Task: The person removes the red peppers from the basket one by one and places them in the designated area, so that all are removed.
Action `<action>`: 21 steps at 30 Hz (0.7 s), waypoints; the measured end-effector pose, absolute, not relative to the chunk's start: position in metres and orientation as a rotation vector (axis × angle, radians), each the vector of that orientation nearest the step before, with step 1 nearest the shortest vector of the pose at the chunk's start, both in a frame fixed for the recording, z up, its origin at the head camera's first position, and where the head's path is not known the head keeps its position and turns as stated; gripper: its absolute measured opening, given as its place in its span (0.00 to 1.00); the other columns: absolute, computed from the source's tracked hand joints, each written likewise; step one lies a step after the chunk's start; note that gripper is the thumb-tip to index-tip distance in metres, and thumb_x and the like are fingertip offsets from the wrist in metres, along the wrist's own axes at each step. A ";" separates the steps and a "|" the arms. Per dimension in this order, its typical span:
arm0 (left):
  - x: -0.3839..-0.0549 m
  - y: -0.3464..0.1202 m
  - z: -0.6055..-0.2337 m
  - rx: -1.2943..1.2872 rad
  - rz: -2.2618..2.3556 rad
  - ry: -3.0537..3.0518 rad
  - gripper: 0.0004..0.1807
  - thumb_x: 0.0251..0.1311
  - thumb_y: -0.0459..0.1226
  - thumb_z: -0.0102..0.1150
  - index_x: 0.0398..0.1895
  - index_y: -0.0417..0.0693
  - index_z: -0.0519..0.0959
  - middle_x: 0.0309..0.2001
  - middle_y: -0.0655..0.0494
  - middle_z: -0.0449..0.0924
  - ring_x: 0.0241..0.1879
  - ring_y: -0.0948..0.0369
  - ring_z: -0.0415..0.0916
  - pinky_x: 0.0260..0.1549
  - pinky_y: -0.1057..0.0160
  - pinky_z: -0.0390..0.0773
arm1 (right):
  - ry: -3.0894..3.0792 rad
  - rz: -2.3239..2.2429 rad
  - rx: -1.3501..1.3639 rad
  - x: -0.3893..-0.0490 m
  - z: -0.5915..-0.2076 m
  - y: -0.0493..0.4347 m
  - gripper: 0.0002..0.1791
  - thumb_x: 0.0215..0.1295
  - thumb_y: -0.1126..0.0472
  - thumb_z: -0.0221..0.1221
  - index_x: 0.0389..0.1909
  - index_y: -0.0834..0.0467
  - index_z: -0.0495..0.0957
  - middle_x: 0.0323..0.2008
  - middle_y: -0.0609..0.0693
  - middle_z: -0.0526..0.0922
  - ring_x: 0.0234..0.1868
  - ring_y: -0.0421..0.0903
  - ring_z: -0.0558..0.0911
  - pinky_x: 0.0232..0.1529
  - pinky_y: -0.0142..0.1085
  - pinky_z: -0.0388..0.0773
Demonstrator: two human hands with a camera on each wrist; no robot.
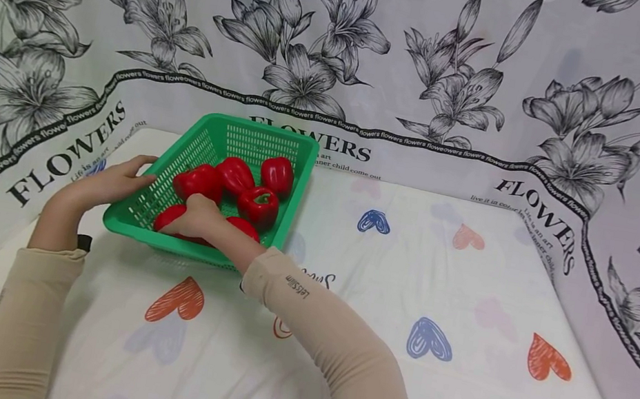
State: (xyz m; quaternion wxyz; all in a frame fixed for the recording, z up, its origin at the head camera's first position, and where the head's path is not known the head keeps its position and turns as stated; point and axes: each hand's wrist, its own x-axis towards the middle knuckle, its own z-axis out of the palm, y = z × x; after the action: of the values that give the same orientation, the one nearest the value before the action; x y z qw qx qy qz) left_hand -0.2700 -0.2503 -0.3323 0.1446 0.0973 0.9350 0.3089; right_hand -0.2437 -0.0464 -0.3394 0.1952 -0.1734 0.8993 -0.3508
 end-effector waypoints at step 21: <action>-0.269 -0.251 -0.333 0.282 0.914 2.689 0.33 0.78 0.44 0.31 0.77 0.36 0.39 0.66 0.24 0.62 0.62 0.32 0.67 0.61 0.33 0.66 | 2.614 -0.915 -0.537 -0.245 -0.349 -0.051 0.21 0.60 0.55 0.68 0.48 0.61 0.76 0.39 0.50 0.82 0.35 0.41 0.76 0.31 0.26 0.73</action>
State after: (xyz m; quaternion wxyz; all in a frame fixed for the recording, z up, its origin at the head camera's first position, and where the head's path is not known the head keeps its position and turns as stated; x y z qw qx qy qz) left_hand -0.2691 -0.2508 -0.3334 0.1434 0.0977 0.9324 0.3169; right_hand -0.2454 -0.0509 -0.3488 0.1595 -0.1878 0.9147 -0.3203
